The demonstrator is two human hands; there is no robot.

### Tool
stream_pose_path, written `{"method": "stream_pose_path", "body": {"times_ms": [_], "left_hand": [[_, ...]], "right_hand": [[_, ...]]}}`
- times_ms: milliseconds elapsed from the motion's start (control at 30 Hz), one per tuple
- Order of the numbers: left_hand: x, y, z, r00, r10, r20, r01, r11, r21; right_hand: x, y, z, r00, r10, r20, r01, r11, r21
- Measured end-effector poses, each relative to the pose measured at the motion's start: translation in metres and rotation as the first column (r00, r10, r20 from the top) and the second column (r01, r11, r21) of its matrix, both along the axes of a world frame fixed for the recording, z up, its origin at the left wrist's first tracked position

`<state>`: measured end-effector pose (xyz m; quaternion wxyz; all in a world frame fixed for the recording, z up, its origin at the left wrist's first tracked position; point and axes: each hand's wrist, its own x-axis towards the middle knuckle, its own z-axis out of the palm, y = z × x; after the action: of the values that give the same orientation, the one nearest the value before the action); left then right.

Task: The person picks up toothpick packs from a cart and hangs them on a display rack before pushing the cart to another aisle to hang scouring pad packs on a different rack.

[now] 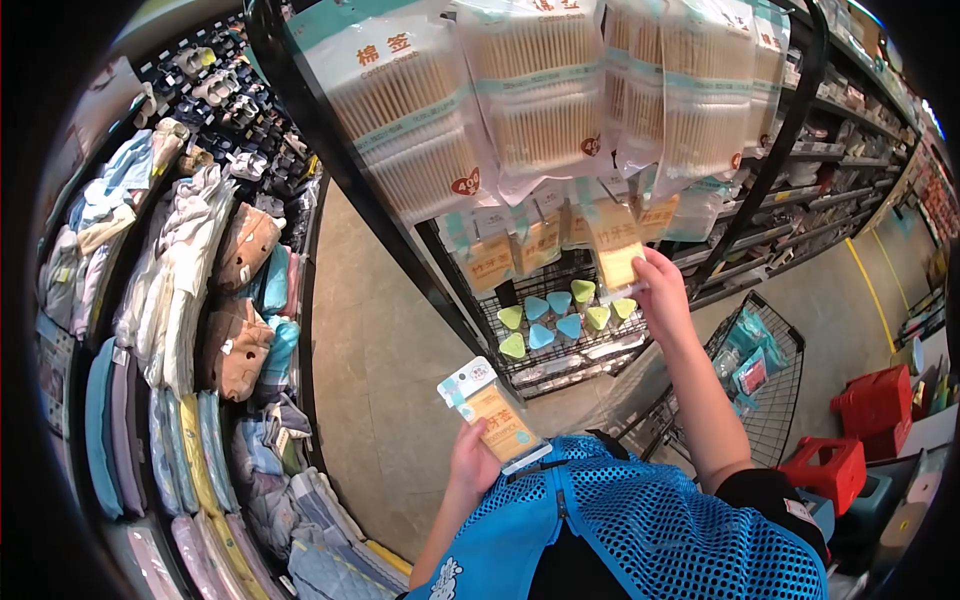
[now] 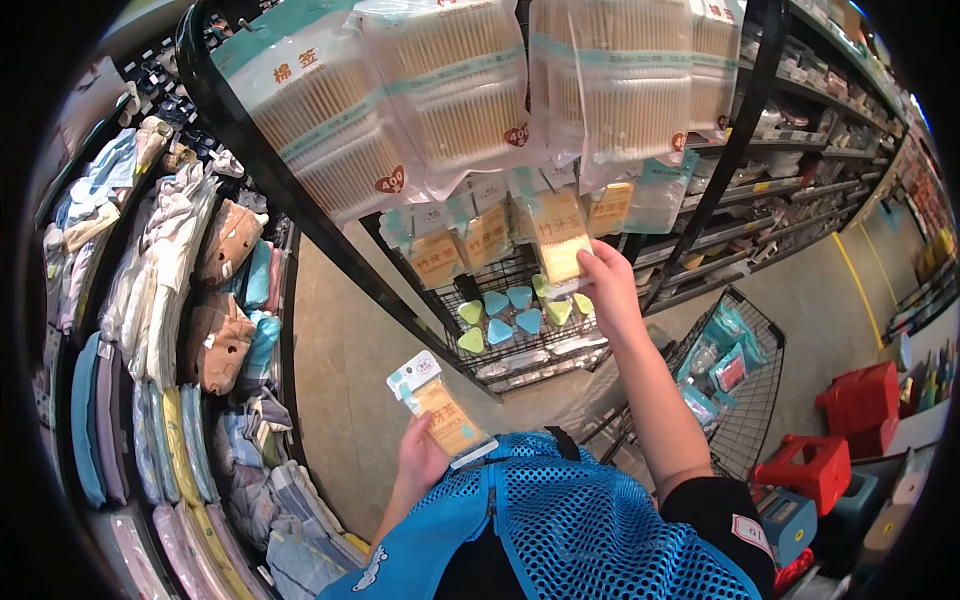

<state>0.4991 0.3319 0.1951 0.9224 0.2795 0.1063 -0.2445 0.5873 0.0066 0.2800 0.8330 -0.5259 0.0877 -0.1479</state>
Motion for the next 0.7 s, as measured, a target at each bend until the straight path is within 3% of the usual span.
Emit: {"method": "stream_pose_path", "body": {"times_ms": [100,233,300,367,433,500,700], "left_hand": [[0.000,-0.001,-0.004,0.997,-0.061,0.052,0.058,0.997,0.054],[-0.005,0.001,-0.006,0.995,-0.032,0.094,0.023,0.996,0.087],[-0.006,0.001,-0.005,0.994,-0.005,0.110,-0.007,0.994,0.109],[-0.006,-0.003,0.002,0.993,0.026,0.119,-0.043,0.988,0.148],[-0.003,-0.009,0.004,0.988,0.040,0.148,-0.068,0.979,0.192],[0.004,-0.016,0.000,0.978,0.036,0.204,-0.085,0.968,0.237],[0.018,-0.037,0.018,0.957,-0.170,0.236,0.072,0.925,0.373]], "right_hand": [[0.016,-0.003,-0.025,0.999,0.030,0.017,-0.033,0.982,0.187],[0.000,0.011,-0.072,0.991,-0.034,-0.130,0.083,0.915,0.394],[-0.021,0.022,-0.097,0.975,0.117,-0.188,-0.033,0.916,0.399],[-0.047,0.051,-0.085,0.911,0.337,-0.240,-0.280,0.929,0.241],[-0.065,0.078,-0.075,0.781,0.582,-0.227,-0.562,0.813,0.151],[-0.075,0.100,-0.071,0.683,0.712,-0.165,-0.730,0.675,-0.108],[-0.071,0.094,-0.068,0.805,0.581,-0.124,-0.593,0.793,-0.138]]}}
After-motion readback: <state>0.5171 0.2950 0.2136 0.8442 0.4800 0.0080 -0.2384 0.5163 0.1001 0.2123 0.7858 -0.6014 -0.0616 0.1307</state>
